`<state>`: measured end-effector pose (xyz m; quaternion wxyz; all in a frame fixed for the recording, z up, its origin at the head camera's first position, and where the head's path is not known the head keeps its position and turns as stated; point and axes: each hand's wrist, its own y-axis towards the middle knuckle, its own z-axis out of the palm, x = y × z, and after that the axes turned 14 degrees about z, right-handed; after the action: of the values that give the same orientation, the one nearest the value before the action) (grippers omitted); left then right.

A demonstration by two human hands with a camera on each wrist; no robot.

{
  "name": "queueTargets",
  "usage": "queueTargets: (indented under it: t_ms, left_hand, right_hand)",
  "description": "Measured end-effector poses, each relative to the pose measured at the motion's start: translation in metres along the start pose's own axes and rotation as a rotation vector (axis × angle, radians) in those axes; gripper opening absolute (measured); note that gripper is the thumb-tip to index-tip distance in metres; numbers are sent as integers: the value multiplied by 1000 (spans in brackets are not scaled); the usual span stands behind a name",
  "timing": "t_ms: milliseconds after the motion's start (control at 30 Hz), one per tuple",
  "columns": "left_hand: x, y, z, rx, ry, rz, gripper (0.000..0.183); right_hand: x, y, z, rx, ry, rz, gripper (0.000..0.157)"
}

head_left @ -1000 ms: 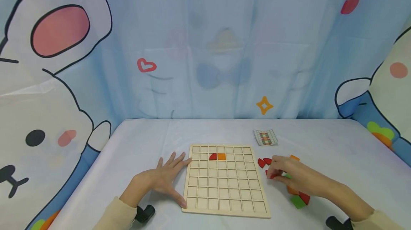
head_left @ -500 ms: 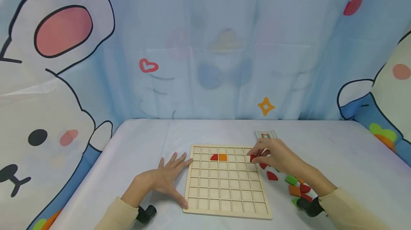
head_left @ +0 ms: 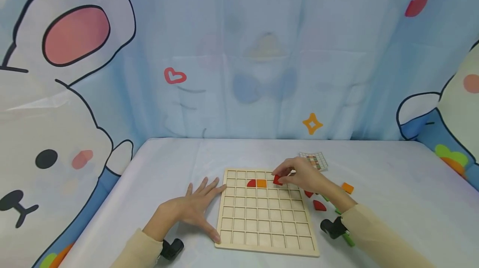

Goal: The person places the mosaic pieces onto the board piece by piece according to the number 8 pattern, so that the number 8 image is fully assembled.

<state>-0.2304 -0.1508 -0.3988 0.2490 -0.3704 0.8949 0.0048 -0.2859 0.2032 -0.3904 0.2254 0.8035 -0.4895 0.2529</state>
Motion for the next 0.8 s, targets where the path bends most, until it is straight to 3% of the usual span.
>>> queueTargets:
  t_ms: [233, 800]
  left_hand:
    - [1, 1, 1, -1, 2, -4, 129]
    - [3, 2, 2, -7, 20, -8, 130]
  right_hand:
    - [-1, 12, 7, 59, 37, 8, 15]
    - [11, 23, 12, 115, -9, 44, 16]
